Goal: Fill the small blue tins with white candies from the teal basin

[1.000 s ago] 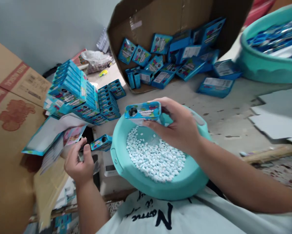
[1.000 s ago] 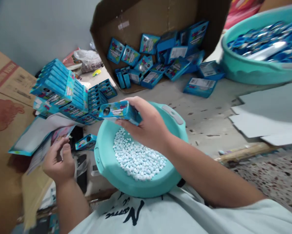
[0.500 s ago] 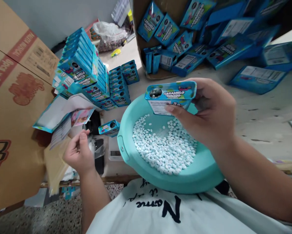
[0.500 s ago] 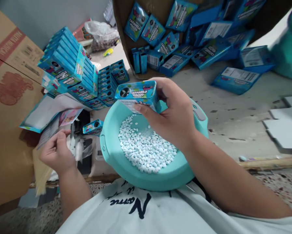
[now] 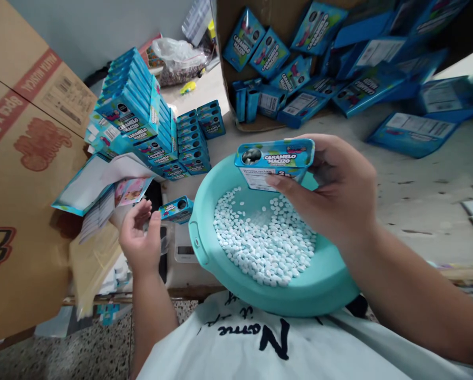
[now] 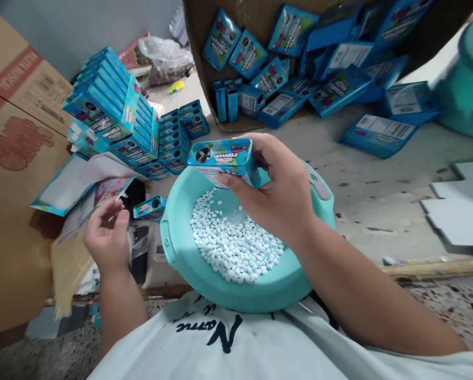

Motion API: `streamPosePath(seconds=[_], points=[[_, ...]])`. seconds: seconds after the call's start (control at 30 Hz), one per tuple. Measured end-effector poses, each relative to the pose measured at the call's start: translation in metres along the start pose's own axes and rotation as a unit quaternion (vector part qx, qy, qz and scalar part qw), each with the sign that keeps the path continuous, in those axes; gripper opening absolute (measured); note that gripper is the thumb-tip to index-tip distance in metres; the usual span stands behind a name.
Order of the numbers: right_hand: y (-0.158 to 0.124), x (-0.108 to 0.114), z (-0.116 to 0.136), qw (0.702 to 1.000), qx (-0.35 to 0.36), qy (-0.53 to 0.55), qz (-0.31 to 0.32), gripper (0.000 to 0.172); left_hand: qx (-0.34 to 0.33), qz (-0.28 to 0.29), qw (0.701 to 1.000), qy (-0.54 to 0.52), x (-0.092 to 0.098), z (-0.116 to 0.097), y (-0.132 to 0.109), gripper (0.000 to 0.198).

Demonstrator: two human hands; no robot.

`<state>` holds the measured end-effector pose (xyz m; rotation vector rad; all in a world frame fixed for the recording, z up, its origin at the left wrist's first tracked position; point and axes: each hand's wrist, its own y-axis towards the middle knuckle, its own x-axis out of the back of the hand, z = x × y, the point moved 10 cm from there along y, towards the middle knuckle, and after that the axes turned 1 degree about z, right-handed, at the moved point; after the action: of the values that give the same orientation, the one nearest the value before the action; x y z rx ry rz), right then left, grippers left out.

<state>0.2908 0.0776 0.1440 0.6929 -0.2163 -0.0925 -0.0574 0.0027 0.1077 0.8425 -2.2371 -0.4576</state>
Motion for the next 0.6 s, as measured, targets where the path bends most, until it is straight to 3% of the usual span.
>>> streamPosePath(seconds=[0.1,0.17,0.3,0.43,0.6], points=[[-0.001,0.004,-0.005,0.999,-0.036,-0.006,-0.005,0.027,-0.015,0.188,0.979,0.073,-0.035,0.011,-0.001,0.057],[-0.002,0.007,-0.014,0.996,-0.073,-0.044,0.002,0.029,-0.043,0.241,0.964,0.107,-0.047,0.012,-0.005,0.058],[-0.003,0.005,-0.030,0.975,-0.122,-0.170,0.072,0.030,-0.062,0.222,0.964,0.130,-0.053,0.012,-0.003,0.056],[-0.007,0.011,-0.032,0.957,-0.138,-0.228,0.112,0.027,-0.064,0.227,0.963,0.132,-0.059,0.010,0.007,0.044],[-0.015,0.033,-0.036,0.955,-0.128,-0.248,0.100,0.026,-0.129,0.147,0.971,0.137,-0.051,-0.027,0.043,0.036]])
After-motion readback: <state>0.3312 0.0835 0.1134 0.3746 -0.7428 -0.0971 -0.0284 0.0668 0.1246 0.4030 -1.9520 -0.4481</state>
